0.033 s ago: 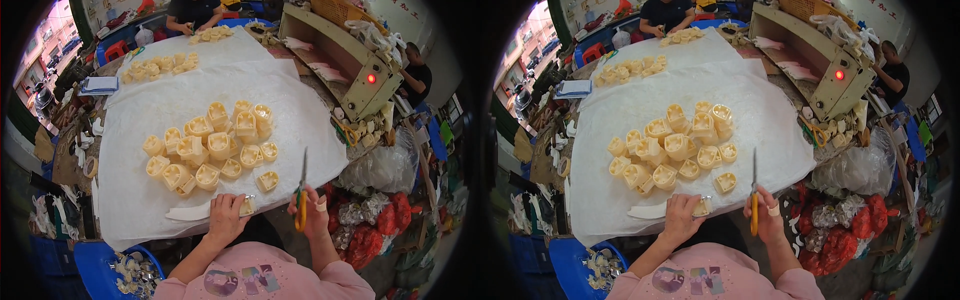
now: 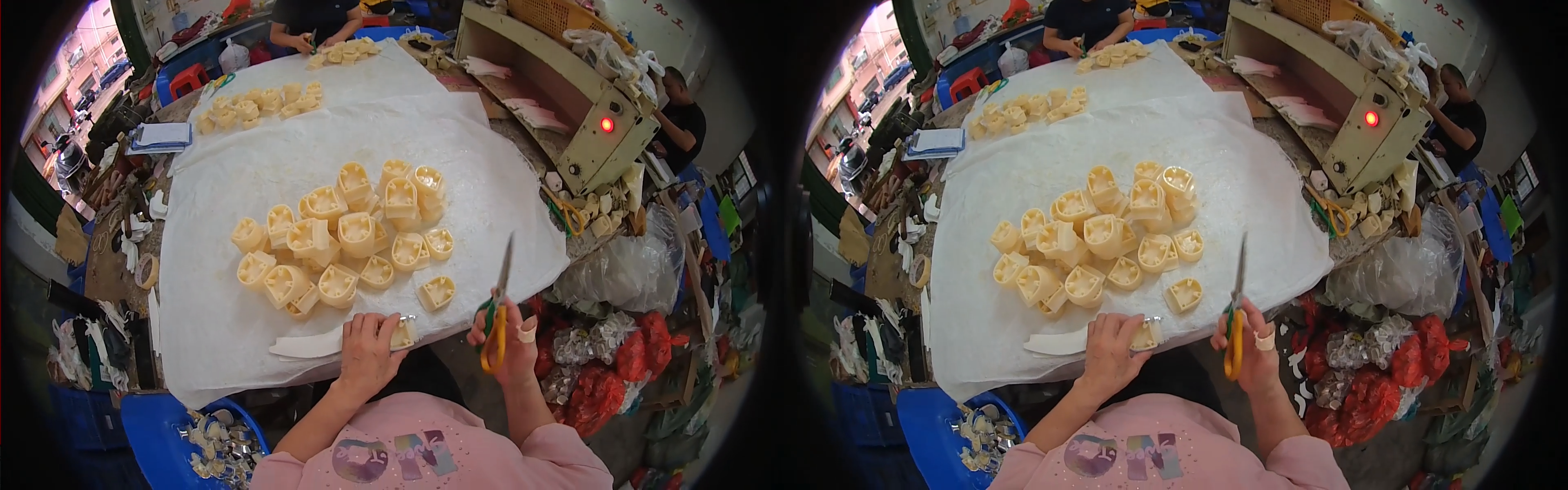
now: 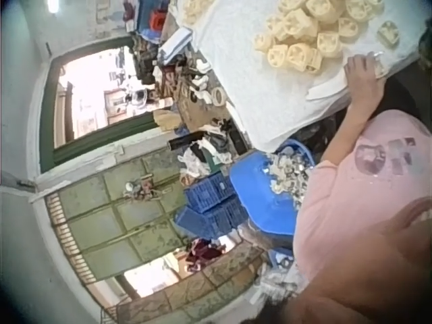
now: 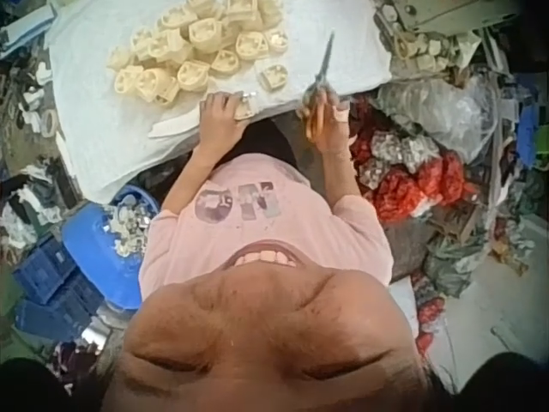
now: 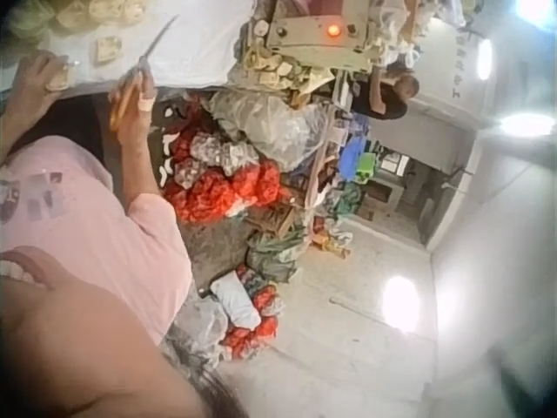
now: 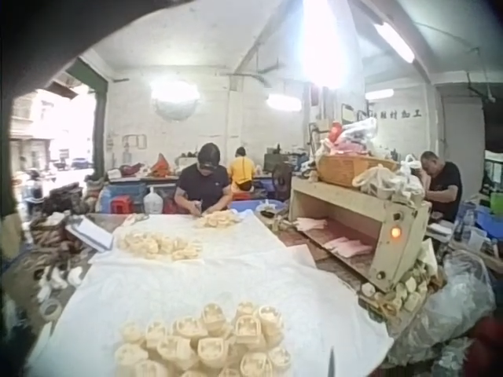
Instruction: Trim and assemble shoe components using scissors and adhesive strips.
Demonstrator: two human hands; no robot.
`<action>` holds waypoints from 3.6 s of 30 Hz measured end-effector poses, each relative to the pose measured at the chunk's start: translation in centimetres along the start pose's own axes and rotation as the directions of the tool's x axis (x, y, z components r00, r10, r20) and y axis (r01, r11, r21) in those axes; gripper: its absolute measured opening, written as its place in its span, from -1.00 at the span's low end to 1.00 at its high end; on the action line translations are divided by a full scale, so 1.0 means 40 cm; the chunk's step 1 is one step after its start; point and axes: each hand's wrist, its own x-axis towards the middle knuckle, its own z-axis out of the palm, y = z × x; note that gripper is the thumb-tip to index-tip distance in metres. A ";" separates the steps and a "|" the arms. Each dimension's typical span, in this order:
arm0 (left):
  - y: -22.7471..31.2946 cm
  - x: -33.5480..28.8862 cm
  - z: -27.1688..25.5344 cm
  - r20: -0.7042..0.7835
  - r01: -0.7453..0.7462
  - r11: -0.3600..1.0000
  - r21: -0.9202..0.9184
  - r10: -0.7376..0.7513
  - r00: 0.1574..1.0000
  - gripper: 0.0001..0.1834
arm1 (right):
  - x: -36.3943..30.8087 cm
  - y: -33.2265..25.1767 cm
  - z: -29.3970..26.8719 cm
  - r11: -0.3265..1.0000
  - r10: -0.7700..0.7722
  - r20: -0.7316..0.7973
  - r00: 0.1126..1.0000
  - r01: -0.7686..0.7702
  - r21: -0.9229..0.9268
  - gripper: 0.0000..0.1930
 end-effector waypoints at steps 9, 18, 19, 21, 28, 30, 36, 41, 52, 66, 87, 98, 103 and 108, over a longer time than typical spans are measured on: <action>-0.026 -0.007 0.017 0.063 0.009 0.997 0.081 -0.014 0.998 -0.33 | 0.060 0.017 0.083 0.993 -0.116 0.024 0.993 0.115 0.036 -0.40; -0.028 0.036 0.027 0.109 0.088 0.996 0.002 -0.088 0.990 -0.31 | 0.138 0.109 0.055 0.960 -0.272 -0.018 0.962 0.272 0.073 -0.61; -0.027 0.040 0.032 0.126 0.080 0.997 0.007 -0.081 0.989 -0.31 | 0.136 0.111 0.052 0.970 -0.232 -0.022 0.972 0.233 0.068 -0.61; -0.022 0.030 0.034 0.124 0.107 0.994 0.011 -0.108 0.986 -0.33 | 0.137 0.095 0.041 0.952 -0.300 0.013 0.954 0.298 0.072 -0.61; -0.016 0.028 0.035 0.105 0.092 0.995 0.037 -0.096 0.990 -0.33 | 0.129 0.185 0.077 0.961 -0.200 -0.108 0.974 0.216 0.175 -0.62; -0.021 0.022 0.036 0.126 0.120 0.993 0.019 -0.121 0.985 -0.33 | 0.150 0.165 0.067 0.973 -0.148 -0.061 0.987 0.156 0.170 -0.62; -0.015 0.021 0.026 0.096 0.096 0.995 0.024 -0.098 0.991 -0.33 | 0.150 0.062 0.088 0.852 -0.443 -0.072 0.893 0.445 0.276 -0.62; -0.027 0.025 0.039 0.067 0.063 0.998 0.016 -0.064 0.996 -0.31 | 0.146 0.176 0.081 0.976 -0.163 -0.159 0.974 0.182 0.117 -0.59; -0.020 0.025 0.030 0.083 0.122 0.992 0.043 -0.125 0.989 -0.35 | 0.177 0.142 0.080 0.989 -0.096 -0.021 0.995 0.097 0.115 -0.65; -0.025 0.034 0.041 0.028 0.193 0.981 0.028 -0.193 0.981 -0.37 | 0.097 0.020 0.082 0.947 -0.298 0.065 0.953 0.303 -0.103 -0.42; -0.025 0.030 0.043 0.014 0.130 0.989 0.072 -0.131 0.991 -0.38 | 0.116 0.091 0.050 0.980 -0.194 -0.050 0.980 0.195 0.029 -0.54; -0.036 -0.018 -0.027 -0.339 -0.018 0.852 -0.523 -0.189 0.922 -0.38 | 0.309 -0.121 -0.120 0.599 -0.459 -0.282 0.842 0.060 -0.798 -0.36; -0.089 -0.077 -0.070 -0.395 0.088 0.939 -0.332 -0.223 0.891 -0.36 | 0.372 -0.086 -0.187 0.097 -0.497 -0.111 0.860 -0.072 -0.993 -0.44; -0.114 -0.149 -0.129 -0.517 0.243 0.947 -0.209 -0.318 0.795 -0.36 | 0.360 -0.047 -0.192 -0.352 -0.455 0.235 0.859 0.069 -0.933 -0.58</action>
